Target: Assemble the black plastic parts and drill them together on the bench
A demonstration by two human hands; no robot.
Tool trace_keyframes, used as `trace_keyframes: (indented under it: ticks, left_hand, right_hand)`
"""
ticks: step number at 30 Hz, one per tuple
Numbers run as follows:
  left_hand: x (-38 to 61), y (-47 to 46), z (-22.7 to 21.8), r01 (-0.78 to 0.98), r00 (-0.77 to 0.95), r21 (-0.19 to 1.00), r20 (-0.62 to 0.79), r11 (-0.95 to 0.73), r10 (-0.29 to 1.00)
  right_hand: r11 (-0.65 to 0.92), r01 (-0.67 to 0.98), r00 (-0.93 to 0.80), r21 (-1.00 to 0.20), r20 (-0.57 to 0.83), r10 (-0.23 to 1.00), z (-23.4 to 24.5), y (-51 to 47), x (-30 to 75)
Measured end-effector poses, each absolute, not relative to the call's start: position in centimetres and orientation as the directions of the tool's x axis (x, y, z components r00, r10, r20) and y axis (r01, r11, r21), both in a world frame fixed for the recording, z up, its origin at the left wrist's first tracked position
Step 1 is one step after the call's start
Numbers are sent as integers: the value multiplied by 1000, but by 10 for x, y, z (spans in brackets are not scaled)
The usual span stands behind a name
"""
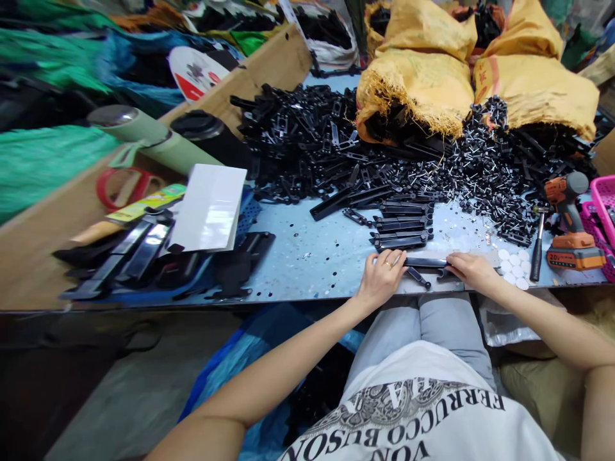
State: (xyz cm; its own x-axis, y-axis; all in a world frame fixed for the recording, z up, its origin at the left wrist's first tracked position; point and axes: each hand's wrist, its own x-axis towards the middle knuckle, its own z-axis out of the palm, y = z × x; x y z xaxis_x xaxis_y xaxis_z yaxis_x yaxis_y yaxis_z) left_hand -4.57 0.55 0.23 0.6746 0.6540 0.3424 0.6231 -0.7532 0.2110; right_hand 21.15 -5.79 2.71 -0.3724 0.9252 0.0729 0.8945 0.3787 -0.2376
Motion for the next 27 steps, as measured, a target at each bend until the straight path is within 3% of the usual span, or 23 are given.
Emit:
trace_keyframes:
  ticks: [4,8,12,17,21,23,25,27]
  left_hand:
    - [-13,2,8,443,824,279,248,-852,510]
    - [12,6,2,438,840,369,155,-820,519]
    - [13,7,-4,413,842,378,189,-829,506]
    - [11,-1,3,477,826,309,161,-823,540]
    - [9,-2,7,512,828,143,183,-847,531]
    - [1,1,10,533,817,118,188,-838,546]
    - [-13,3,19,517,812,145,227,-844,537]
    - [-31,-3,37,446,809,212,319,-870,493]
  right_hand:
    - [452,839,-402,-302,216,890,-6,-74,224]
    - [409,880,-377,-242,166,911,-19,-75,230]
    - [533,817,-527,-218,89,845,-16,-63,240]
    - [608,785,-605,-123,64,794,-8,-52,248]
    - [454,889,-456,59,26,890,2,-54,246]
    - [417,905,-421,90,41,906,13,-57,240]
    - [488,871,-490,44,82,868,32,-62,231]
    - [622,779,-607,-74,156,779,56,-70,220]
